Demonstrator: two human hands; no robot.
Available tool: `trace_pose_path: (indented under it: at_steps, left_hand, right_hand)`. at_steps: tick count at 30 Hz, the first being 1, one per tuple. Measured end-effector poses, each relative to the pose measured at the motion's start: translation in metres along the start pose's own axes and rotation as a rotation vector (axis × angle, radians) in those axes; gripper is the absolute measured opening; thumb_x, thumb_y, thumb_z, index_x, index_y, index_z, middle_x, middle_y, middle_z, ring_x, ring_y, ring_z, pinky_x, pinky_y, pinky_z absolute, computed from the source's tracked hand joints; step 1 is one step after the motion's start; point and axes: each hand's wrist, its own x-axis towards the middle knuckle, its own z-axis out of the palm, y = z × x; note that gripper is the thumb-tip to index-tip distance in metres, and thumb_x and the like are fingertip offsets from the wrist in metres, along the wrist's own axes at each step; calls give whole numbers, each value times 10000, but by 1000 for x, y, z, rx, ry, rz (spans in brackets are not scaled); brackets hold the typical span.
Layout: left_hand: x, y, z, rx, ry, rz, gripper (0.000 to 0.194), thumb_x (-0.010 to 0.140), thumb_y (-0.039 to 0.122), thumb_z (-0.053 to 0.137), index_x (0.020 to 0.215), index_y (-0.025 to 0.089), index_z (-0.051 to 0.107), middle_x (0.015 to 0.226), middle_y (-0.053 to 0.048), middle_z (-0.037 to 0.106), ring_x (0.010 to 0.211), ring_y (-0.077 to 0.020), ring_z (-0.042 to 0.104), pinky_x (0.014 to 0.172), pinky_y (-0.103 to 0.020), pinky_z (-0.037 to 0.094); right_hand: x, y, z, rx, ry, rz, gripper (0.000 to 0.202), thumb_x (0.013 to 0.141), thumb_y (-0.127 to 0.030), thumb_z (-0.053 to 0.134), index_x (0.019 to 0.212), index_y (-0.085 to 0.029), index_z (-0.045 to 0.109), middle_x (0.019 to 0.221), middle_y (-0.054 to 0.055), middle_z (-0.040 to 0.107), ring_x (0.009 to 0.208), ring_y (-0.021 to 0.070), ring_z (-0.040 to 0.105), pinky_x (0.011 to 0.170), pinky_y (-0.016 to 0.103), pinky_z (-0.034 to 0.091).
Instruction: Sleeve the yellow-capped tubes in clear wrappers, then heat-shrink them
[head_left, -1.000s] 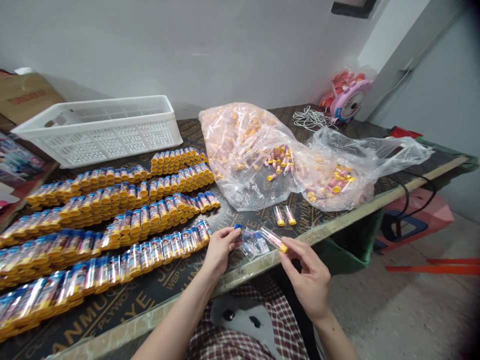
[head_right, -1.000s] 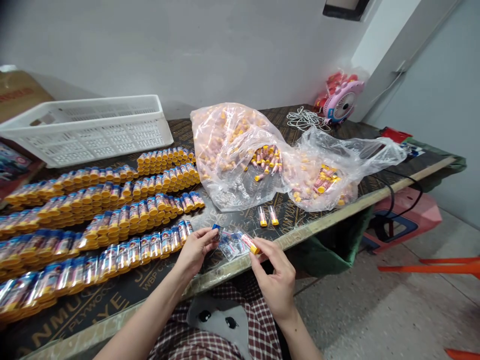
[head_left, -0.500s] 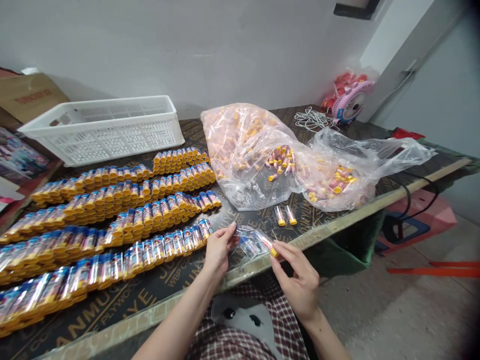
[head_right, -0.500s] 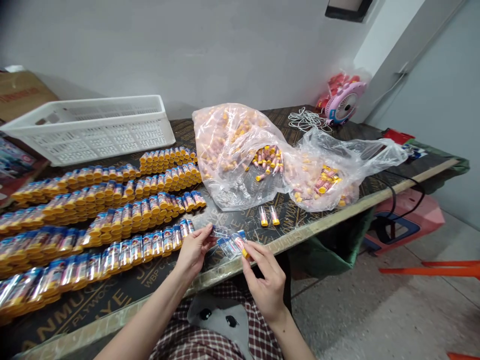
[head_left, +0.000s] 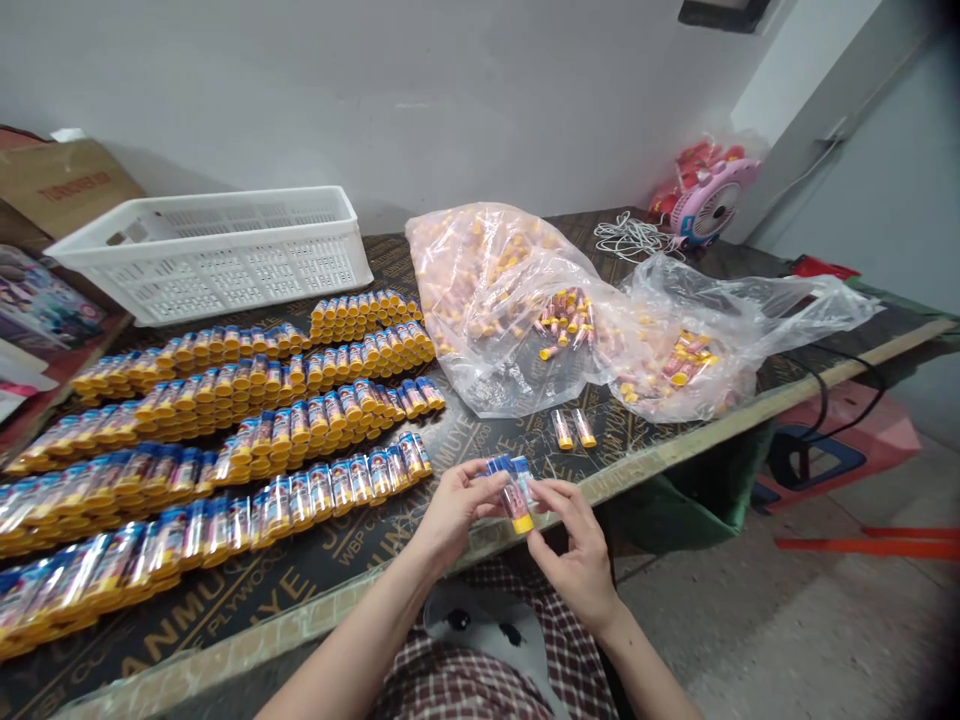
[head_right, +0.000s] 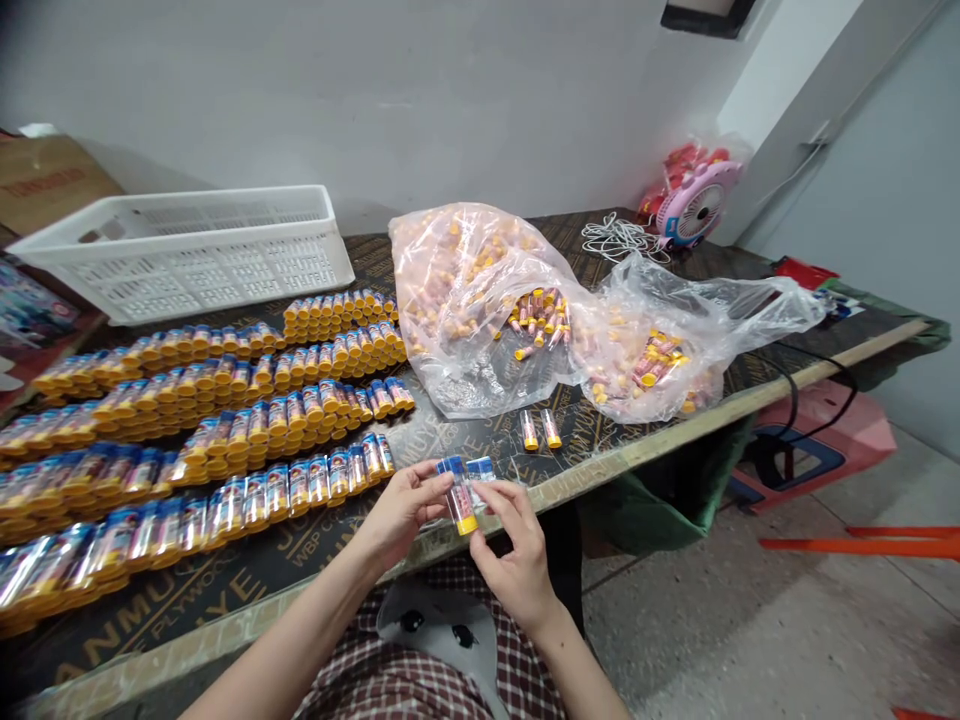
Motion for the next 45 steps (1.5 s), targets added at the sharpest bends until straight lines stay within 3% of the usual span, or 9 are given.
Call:
trace_pose_path:
  at_steps: [5,11,29,34,37,39,42,45]
  left_hand:
    - [-10,-1,5,80,-115,-94,341,626,384,766,775,89,679,725,-63,647,594,-97,581,588,-212,473]
    - [-16,-1,9,91,-132,-131,335,618,385,770,733,89,665,688,-54,633,581,-92,577,573,-199,463]
    - [-18,-2,13,52,-83,-160,347,577,368,793,699,86,632,665,-52,634,558,-97,575,561,-208,473]
    - [-19,-3,14,37,-64,-146,354,574,377,789,657,95,593,633,-41,623,538,-93,565,555,-211,467]
    - [-13,1,7,68,47,-64,403,545,398,795,710,117,558,608,-19,609,505,-87,542,507,-195,430]
    - [-8,10,-8,158,174,54,473,533,409,795,827,138,542,579,3,600,464,-90,516,476,-198,406]
    - [-3,33,-42,476,382,272,498,604,438,741,960,165,527,526,37,565,439,-108,494,472,-212,382]
    - [-5,56,-79,887,596,380,396,647,446,697,911,178,575,527,31,552,505,-138,530,530,-227,373]
  right_hand:
    - [4,-1,0,177,-121,4,806,655,-60,514,1395,-277,280,1448,94,284,1247,266,434,975,442,448]
    - [1,1,4,301,-162,-8,765,615,-56,490,1346,-234,351,1333,103,456,1239,264,453,1001,434,429]
    - [3,0,6,398,-111,-18,801,580,-32,475,1338,-243,325,1336,105,467,1230,262,469,1001,448,434]
    - [3,-5,10,388,-130,-24,759,641,-67,489,1353,-240,291,1352,121,448,1229,261,470,996,452,432]
    - [13,-3,5,226,-216,-37,768,715,-149,548,1401,-244,217,1430,124,349,1274,267,415,1038,475,373]
    - [29,13,-3,8,-221,-46,814,732,-269,625,1423,-250,196,1475,114,269,1320,289,337,1073,506,297]
    - [60,59,-17,-336,-25,73,730,775,-464,594,1404,-260,283,1470,126,272,1346,329,259,1060,556,250]
    - [88,110,-26,-614,-74,343,646,819,-567,468,1368,-238,382,1433,196,314,1283,419,323,941,640,309]
